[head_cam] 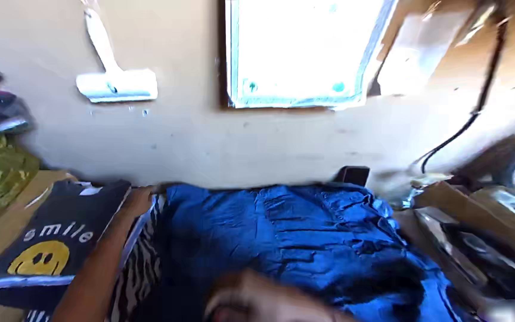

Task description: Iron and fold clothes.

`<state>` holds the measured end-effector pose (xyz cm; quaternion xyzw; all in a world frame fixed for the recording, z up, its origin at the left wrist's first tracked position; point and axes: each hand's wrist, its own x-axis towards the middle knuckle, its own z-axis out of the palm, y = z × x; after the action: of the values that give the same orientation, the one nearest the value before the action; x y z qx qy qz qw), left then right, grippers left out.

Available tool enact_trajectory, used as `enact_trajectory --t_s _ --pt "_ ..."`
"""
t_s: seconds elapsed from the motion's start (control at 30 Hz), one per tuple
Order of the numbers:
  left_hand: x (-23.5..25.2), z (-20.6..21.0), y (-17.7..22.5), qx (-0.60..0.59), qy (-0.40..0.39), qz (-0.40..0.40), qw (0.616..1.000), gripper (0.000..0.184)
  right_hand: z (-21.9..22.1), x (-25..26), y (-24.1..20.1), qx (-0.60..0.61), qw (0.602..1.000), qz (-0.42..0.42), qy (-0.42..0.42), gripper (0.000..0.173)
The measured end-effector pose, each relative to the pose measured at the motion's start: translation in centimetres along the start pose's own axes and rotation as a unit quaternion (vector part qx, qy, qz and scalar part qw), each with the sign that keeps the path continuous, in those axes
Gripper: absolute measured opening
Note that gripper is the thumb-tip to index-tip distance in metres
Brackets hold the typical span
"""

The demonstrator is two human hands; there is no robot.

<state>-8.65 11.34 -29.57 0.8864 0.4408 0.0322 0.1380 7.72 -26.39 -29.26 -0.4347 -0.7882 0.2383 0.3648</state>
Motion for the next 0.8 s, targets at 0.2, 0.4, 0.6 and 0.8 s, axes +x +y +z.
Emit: enact_trajectory --t_s 0.2,0.4,0.6,0.8 --pt "-4.5 8.0 -2.2 -0.128 -0.148 -0.226 0.954 0.066 -20.1 -5.7 25.1 -0.191 0.877 0.438 0.053 0.084" --pt "-2.0 7.1 -3.0 -0.229 -0.114 -0.178 0.950 0.038 -21.5 -8.5 27.3 -0.289 0.828 0.471 0.096 0.037" --pt "4.5 7.5 -1.5 -0.184 0.124 -0.062 0.973 0.048 -21.9 -7.5 26.2 -0.369 0.807 0.417 0.194 0.042" --pt "-11.3 14.6 7.4 -0.044 0.090 0.063 0.993 0.053 -9.1 -13.3 14.2 -0.211 0.924 0.310 0.078 0.048"
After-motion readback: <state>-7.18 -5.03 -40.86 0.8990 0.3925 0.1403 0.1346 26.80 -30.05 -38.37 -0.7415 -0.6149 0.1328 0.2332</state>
